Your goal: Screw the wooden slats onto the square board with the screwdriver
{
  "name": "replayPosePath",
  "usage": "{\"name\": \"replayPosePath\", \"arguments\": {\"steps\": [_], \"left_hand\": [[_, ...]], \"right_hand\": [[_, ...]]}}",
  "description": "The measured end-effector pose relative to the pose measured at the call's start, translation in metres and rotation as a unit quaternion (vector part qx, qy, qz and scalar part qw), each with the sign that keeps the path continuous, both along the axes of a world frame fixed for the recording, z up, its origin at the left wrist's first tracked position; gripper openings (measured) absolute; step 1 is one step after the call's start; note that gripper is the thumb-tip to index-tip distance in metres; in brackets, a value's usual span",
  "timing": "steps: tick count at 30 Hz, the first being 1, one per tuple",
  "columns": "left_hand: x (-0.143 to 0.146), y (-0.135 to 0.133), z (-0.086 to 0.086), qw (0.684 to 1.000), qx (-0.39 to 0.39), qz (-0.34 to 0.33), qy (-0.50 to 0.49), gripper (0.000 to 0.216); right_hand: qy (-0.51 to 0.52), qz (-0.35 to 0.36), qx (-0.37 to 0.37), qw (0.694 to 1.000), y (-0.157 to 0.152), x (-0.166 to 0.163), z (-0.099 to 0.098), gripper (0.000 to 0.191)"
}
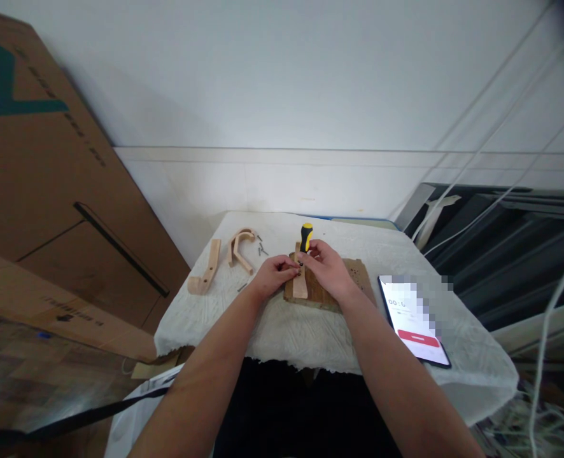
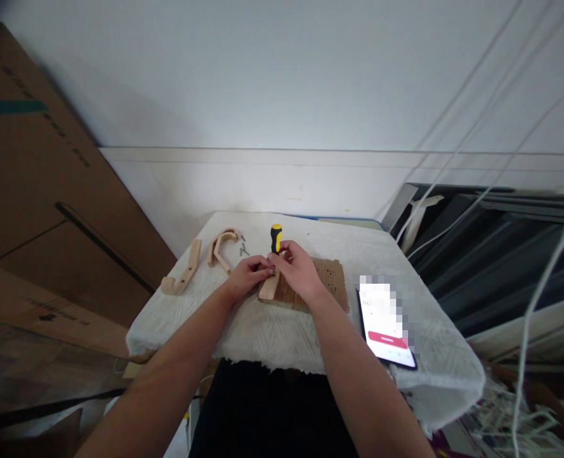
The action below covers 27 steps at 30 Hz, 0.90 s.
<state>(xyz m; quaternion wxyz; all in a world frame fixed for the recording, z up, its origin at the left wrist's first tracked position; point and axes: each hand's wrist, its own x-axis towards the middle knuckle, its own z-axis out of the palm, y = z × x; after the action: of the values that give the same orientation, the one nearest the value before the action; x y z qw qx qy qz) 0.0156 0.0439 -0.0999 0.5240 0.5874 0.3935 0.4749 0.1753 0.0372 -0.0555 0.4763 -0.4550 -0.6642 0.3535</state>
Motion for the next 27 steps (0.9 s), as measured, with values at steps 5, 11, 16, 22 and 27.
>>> {"name": "replayPosePath", "arguments": {"steps": [5, 11, 16, 22, 27], "left_hand": [[0.0004, -0.0006, 0.0006, 1.0, 0.001, -0.004, -0.001, 0.028], [-0.0005, 0.0017, -0.002, 1.0, 0.004, -0.005, 0.002, 0.027], [0.0003, 0.0003, -0.0006, 1.0, -0.004, -0.008, -0.012, 0.027], [-0.0002, 0.0013, -0.0014, 1.0, 0.003, -0.005, 0.002, 0.027], [-0.0011, 0.0036, -0.006, 1.0, 0.008, -0.003, 0.007, 0.026]], "right_hand": [[-0.01, 0.017, 0.019, 1.0, 0.0019, 0.0012, -0.0017, 0.023], [-0.016, 0.009, 0.013, 1.0, 0.0009, 0.0001, -0.0017, 0.028], [0.004, 0.012, 0.002, 1.0, -0.0012, -0.0016, 0.0006, 0.025], [0.01, 0.032, 0.016, 0.999, -0.0018, -0.001, 0.0, 0.023], [-0.009, -0.016, 0.013, 1.0, -0.0006, -0.0008, -0.0014, 0.03]]}}
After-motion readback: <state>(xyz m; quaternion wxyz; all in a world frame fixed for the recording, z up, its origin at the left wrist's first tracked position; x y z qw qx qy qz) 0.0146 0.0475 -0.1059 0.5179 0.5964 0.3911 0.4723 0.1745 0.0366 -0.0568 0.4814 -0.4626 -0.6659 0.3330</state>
